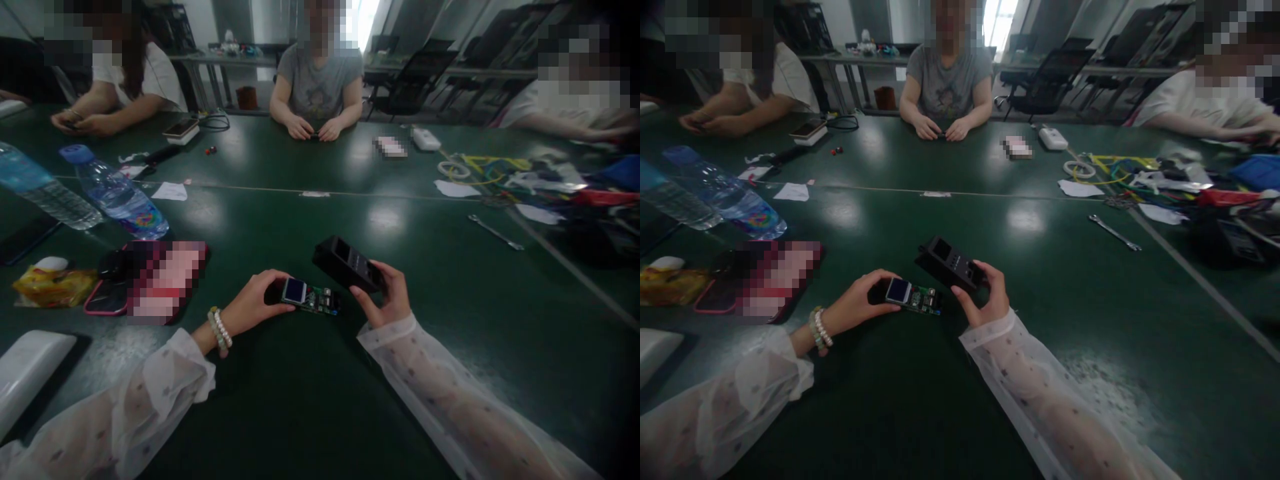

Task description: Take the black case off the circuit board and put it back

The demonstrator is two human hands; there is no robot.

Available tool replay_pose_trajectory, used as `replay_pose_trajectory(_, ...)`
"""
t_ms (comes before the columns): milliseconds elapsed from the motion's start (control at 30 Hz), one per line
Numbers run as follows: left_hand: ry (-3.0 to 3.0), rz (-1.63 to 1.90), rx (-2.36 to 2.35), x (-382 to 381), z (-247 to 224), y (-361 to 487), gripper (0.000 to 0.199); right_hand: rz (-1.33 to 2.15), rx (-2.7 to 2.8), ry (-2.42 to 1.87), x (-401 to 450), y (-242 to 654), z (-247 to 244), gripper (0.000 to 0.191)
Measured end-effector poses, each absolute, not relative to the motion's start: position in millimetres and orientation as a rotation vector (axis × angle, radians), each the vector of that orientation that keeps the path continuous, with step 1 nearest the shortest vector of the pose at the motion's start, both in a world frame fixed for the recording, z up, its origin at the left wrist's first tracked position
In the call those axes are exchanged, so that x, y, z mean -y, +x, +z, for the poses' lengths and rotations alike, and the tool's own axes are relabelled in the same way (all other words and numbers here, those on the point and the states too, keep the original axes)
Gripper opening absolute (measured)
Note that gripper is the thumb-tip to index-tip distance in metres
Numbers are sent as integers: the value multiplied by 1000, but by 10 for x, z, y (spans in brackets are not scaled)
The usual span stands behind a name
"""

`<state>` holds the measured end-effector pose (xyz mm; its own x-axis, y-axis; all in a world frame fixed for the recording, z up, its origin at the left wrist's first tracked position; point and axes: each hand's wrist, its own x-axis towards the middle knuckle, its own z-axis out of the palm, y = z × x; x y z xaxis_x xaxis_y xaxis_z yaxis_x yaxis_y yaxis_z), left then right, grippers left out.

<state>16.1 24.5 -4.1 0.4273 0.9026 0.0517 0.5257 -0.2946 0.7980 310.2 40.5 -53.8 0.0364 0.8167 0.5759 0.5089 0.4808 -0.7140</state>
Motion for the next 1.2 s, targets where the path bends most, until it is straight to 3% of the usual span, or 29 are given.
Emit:
replay_pose_trajectory(300,2035,647,-1136,-350,-37,128,49,47,1810,-924,-324,3089,-361,78)
replay_pose_trajectory(733,1976,671,-1078,-489,-74,65,49,58,2052,-790,-360,3103,-334,87)
replay_pose_trajectory(1200,2074,636,-1056,-462,-111,64,88,189,2225,-800,-382,2857,-295,70)
